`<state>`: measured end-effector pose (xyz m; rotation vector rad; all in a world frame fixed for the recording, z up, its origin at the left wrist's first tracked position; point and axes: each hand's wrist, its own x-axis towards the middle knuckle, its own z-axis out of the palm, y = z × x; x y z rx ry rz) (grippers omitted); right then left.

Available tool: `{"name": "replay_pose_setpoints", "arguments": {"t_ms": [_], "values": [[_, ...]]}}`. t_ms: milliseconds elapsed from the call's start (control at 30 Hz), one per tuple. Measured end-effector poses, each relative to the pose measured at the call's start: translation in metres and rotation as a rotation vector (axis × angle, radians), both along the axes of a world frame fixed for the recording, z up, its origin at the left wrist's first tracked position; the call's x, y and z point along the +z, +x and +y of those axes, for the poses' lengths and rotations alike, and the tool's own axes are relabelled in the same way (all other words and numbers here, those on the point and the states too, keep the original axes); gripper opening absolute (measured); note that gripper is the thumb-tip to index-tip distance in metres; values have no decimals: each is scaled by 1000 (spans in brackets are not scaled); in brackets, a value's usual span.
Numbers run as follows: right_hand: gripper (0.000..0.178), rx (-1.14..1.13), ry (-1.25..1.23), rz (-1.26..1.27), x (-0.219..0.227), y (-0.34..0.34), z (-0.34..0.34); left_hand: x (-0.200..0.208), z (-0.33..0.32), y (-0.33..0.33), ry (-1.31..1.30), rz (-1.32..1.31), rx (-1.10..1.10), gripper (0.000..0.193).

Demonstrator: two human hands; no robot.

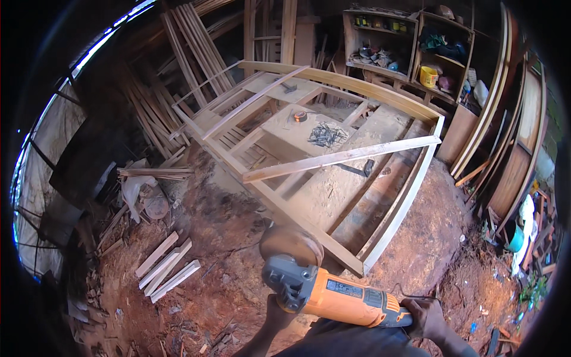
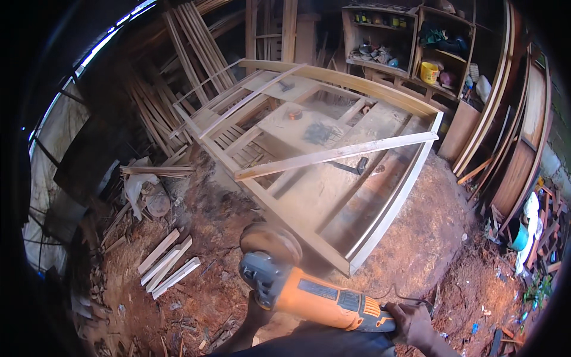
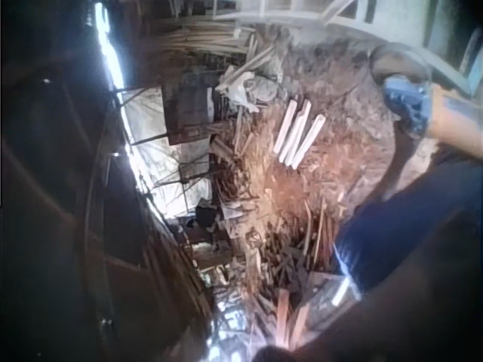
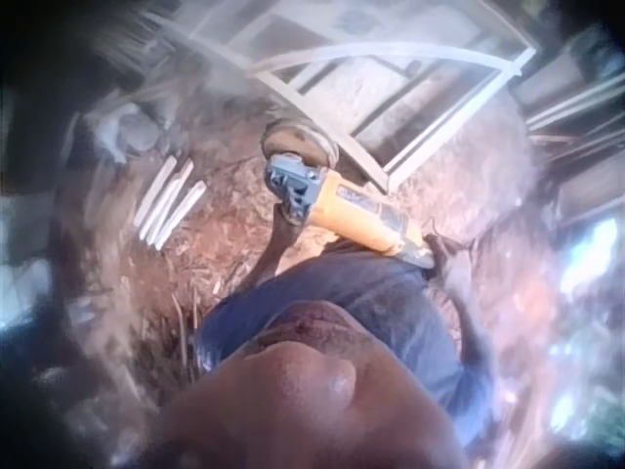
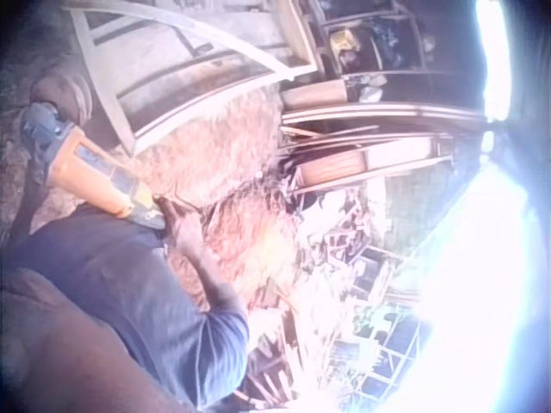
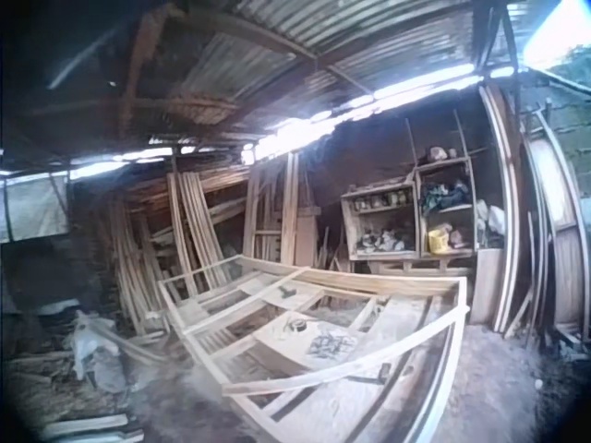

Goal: The person hammers nails into wood to assemble a frame, uses a tape measure and pen to measure and mark wood pieces, and sands the frame edges using a handheld grinder.

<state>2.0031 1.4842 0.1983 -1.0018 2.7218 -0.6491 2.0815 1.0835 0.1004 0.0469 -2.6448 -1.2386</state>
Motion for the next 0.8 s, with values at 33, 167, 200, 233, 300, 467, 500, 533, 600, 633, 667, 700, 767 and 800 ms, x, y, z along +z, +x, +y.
{"name": "replay_pose_setpoints", "arguments": {"t_ms": [33, 167, 200, 233, 300, 467, 500, 533, 600, 633, 667, 700, 767, 800], "values": [[57, 52, 18, 0, -1, -11, 6, 5, 10, -2, -55, 46, 28, 33], [59, 201, 10, -11, -19, -60, 42, -26, 35, 15, 413, -98, 113, 64], [60, 241, 24, 0, -24, -76, 52, -21, 45, 9, 406, -83, 128, 64], [60, 282, 64, -23, -32, -88, 62, -16, 56, 3, 356, -97, 163, 60], [60, 334, 24, -40, -43, -112, 87, -9, 94, -6, 274, -141, 244, 51], [66, 382, 54, -179, -47, -180, 161, -21, 211, -13, 155, -285, 472, 45], [67, 416, 84, -149, -41, -192, 175, -27, 230, -17, 114, -304, 528, 51], [67, 450, 93, -147, -42, -202, 190, -31, 248, -21, 72, -325, 584, 57], [67, 485, 122, -207, -58, -218, 220, -28, 285, -23, 163, -267, 617, 64], [66, 514, 31, -149, -69, -226, 232, -21, 306, -26, 74, -292, 717, 65], [66, 537, 49, -147, -73, -237, 242, -14, 320, -32, 17, -315, 740, 65], [65, 544, 34, -181, -75, -243, 246, -6, 335, -34, -43, -345, 775, 65], [61, 575, 0, -231, -77, -252, 249, -7, 357, -26, -17, -366, 814, 68], [61, 598, 2, -235, -79, -256, 250, -5, 364, -23, 4, -374, 820, 72]]}}
